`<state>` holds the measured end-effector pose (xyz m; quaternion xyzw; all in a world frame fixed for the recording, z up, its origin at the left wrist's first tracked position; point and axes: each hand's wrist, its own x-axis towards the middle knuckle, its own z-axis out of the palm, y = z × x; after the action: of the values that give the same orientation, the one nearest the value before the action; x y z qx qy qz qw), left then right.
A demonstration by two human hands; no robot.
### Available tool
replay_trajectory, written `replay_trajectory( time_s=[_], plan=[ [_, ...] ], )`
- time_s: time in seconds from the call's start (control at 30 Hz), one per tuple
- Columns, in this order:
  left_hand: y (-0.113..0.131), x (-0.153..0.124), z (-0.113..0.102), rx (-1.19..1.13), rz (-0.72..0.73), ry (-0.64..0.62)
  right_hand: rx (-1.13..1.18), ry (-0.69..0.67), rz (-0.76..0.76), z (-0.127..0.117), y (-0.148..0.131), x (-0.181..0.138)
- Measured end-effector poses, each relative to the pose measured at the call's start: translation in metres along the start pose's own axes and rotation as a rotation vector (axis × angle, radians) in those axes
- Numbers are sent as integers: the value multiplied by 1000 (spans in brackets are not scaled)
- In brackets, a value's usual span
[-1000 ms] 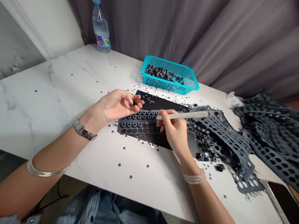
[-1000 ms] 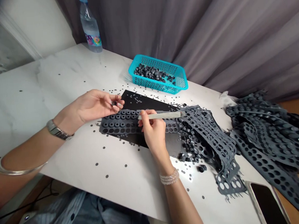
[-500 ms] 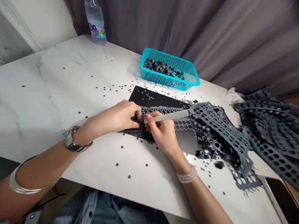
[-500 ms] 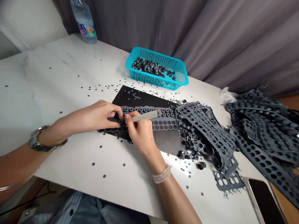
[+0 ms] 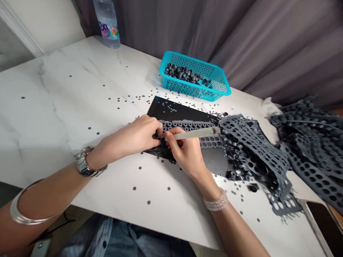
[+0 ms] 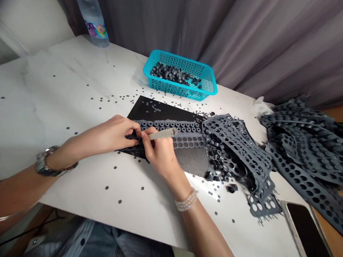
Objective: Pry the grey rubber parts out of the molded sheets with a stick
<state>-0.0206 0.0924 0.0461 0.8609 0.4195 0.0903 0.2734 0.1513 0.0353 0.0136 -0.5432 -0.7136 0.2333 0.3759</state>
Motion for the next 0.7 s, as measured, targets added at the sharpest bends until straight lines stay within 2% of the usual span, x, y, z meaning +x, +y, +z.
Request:
replay_trajectory(
  time_s=[0.13, 0.23, 0.3, 0.4, 0.47, 0.6, 0.7],
  plan=[
    [1, 4, -3, -62, 36, -34, -116, 39, -49, 6, -1, -1],
    [-4, 6, -14, -168, -44, -178, -142, 77, -41, 11, -3, -1],
    [-10, 7, -24, -249, -105, -225, -138, 85, -26, 12, -3, 0],
    [-18, 9, -36, -443, -178, -92, -53, 81, 43, 12, -2, 1],
    [-23, 12, -36, -652, -231, 0, 42, 88, 100, 11, 0, 1],
    [-27, 19, -24, -1127, -318, 27, 230, 172, 169, 6, 3, 0],
    [-21, 22, -19, -1341, -328, 19, 352, 284, 213, -2, 4, 3]
  ],
)
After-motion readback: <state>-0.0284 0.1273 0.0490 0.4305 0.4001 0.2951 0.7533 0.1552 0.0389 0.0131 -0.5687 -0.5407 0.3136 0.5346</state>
